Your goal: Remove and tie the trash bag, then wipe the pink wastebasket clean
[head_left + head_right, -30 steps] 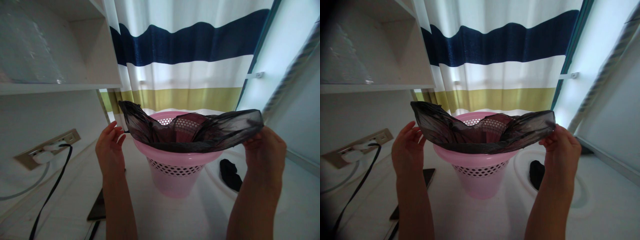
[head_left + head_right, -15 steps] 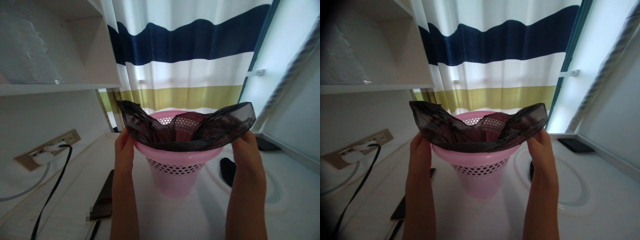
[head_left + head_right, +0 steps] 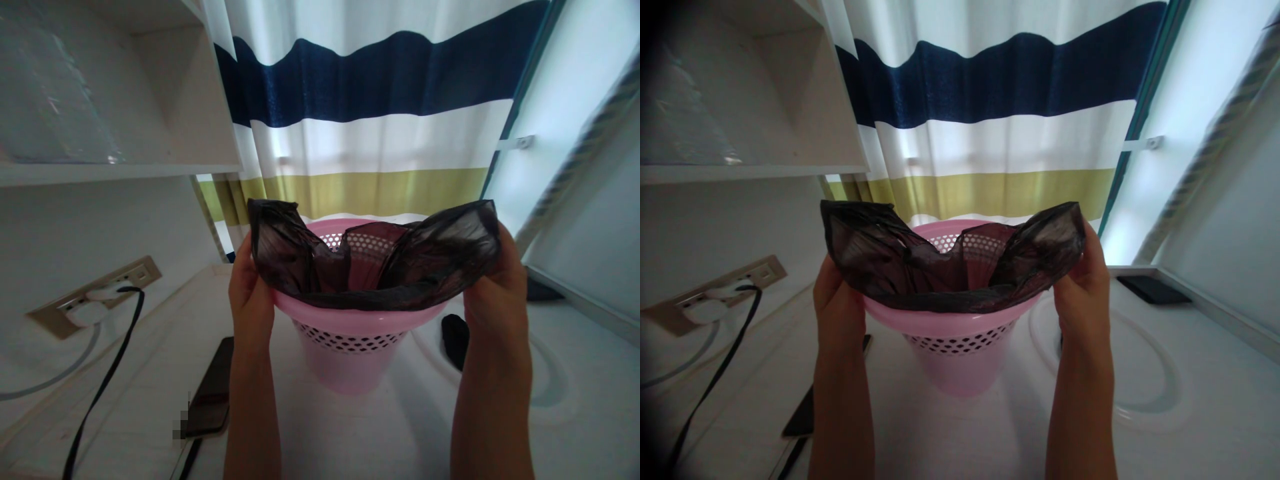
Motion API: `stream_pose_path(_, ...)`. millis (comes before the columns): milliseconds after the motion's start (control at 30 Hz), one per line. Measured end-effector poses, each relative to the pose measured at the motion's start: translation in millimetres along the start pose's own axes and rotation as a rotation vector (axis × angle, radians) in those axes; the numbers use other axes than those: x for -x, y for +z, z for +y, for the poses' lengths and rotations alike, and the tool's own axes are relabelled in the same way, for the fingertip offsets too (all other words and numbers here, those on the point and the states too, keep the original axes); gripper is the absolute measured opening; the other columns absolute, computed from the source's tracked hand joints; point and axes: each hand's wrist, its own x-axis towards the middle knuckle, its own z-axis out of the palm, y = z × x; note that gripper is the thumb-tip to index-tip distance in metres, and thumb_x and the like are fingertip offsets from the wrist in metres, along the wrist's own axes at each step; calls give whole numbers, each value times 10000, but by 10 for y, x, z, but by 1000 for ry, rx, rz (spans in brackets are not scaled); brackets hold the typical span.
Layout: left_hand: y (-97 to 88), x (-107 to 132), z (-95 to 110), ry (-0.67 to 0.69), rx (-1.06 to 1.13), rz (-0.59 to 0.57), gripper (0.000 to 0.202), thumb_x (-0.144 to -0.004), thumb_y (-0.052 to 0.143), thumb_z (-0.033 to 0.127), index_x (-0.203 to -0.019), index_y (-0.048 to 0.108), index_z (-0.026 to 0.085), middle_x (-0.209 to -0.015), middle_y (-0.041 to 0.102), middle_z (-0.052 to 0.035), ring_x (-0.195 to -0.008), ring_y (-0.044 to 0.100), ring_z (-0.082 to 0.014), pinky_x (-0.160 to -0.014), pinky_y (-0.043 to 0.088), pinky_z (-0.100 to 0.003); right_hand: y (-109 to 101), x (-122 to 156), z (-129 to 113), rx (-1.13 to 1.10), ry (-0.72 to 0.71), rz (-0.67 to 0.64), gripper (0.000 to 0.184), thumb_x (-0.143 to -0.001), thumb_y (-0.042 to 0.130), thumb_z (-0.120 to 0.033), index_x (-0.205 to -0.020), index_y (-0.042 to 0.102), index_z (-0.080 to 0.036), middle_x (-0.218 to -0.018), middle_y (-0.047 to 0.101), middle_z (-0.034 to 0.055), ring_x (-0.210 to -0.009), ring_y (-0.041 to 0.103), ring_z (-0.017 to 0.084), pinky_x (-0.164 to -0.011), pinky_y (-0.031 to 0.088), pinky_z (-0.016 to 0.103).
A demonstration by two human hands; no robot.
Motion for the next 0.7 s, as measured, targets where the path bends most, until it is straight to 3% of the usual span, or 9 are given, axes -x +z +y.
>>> stream_pose_path(100, -19, 3, -28, 23, 24, 12, 337, -760, 518, 247, -1096, 515, 264, -1143, 546, 15, -1102, 457, -185, -966, 347, -332, -13, 8, 67, -16, 45, -37, 432, -656, 602, -171, -1072, 524, -254, -1028, 572, 11, -923, 536, 160, -831, 420, 345)
stream_pose_path(200, -11, 22, -34, 49, 20, 95, 275, -770, 504, 249, -1039, 563, 236, -1076, 589, 0, -1038, 510, -178, -939, 376, -317, -35, 11, 123, -21, 105, -24, 315, -693, 579, -193, -1006, 564, -226, -868, 615, 8, -741, 574, 134, -704, 467, 313)
stream_pose_path(333, 36, 60, 54, 4, -32, 128, 377, -774, 497, 290, -1146, 480, 233, -1106, 576, -12, -1008, 528, -157, -897, 408, -265, -28, 10, 93, -22, 88, 10, 203, -706, 569, -182, -906, 597, -198, -852, 616, 8, -770, 566, 131, -713, 453, 297)
stream_pose_path(400, 25, 75, 111, -9, -73, 62, 435, -750, 520, 313, -1173, 451, 238, -1120, 568, -11, -1006, 530, -163, -893, 411, -264, -2, 12, 56, -21, 82, -15, 235, -711, 559, -171, -942, 587, -201, -875, 616, 8, -806, 561, 138, -728, 447, 303)
stream_pose_path(533, -95, 96, 183, -15, -214, -185, 530, -675, 578, 323, -1182, 442, 252, -1160, 536, -14, -1048, 499, -219, -921, 392, -339, 40, 30, 57, 25, 103, 10, 233, -723, 548, -204, -951, 595, -206, -862, 615, -3, -835, 548, 143, -741, 431, 300)
stream_pose_path(633, -178, 80, 214, 13, -319, -238, 495, -667, 562, 280, -1154, 474, 271, -1170, 527, -7, -1053, 491, -225, -918, 395, -351, 28, 55, 103, 63, 149, 115, 143, -756, 505, -268, -801, 624, -202, -699, 597, -35, -676, 543, 117, -620, 425, 255)
stream_pose_path(700, -194, 25, 252, 9, -358, -252, 489, -643, 570, 219, -1125, 505, 265, -1131, 555, -14, -994, 528, -223, -891, 417, -349, 5, 58, 112, 65, 175, 165, 188, -770, 481, -305, -697, 614, -196, -599, 558, -47, -587, 515, 106, -543, 403, 234)
